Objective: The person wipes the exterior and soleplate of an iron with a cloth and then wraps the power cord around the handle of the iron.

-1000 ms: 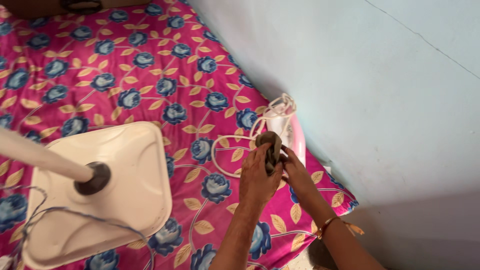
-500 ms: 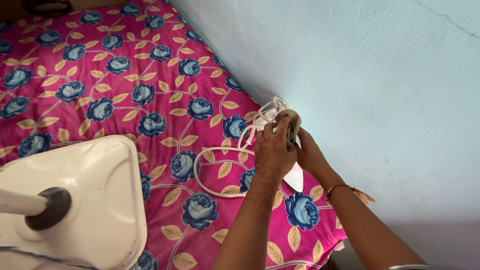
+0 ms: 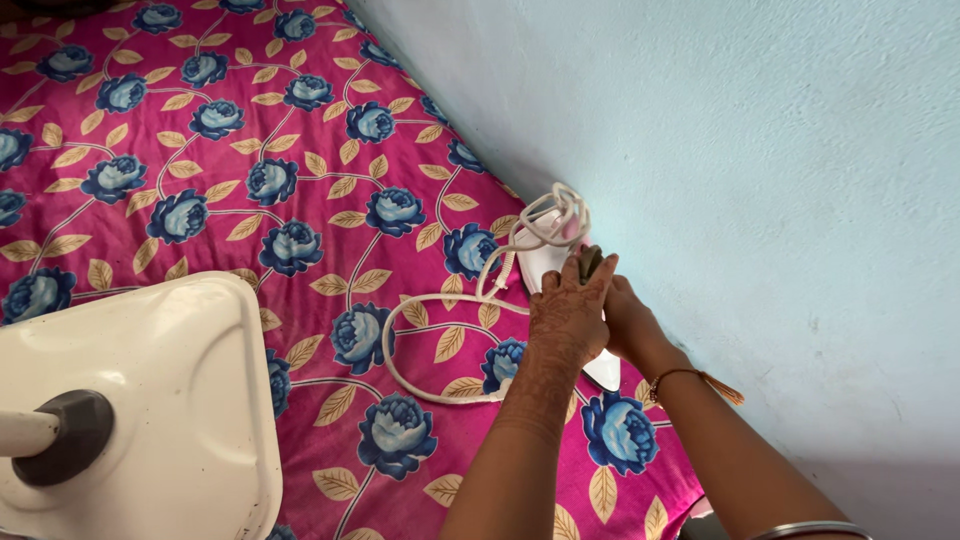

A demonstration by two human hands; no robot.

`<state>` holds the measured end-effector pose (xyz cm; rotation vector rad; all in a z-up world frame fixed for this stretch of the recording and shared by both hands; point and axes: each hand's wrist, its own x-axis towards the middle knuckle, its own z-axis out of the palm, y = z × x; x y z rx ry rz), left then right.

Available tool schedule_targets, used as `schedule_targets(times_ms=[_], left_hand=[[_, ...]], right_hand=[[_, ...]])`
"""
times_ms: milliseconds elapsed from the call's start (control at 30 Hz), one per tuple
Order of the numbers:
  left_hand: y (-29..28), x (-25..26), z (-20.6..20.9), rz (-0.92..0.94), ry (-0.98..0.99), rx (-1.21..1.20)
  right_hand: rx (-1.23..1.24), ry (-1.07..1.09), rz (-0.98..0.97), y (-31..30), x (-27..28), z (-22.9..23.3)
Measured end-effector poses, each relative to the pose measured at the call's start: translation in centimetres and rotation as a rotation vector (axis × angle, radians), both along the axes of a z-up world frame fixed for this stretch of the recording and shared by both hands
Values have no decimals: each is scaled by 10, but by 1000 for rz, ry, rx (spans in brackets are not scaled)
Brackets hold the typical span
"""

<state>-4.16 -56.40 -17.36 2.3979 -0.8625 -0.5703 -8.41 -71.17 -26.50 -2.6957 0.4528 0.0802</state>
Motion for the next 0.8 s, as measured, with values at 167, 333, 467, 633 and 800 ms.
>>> schedule_targets(times_ms=[167, 333, 467, 633, 800], left_hand=[[-1, -5, -7, 10, 17, 12], [7, -7, -18, -1, -89, -54], [25, -14, -29, 5, -182, -84], [53, -30, -37, 15, -253, -169], [85, -36, -36, -2, -350, -207]], right_hand=[[53, -39, -141, 3, 2, 10], [24, -44, -62, 19, -9, 15], [-7, 1, -75, 40, -21, 9], [29, -169, 47, 62, -41, 15], [32, -57, 67, 87, -52, 31]])
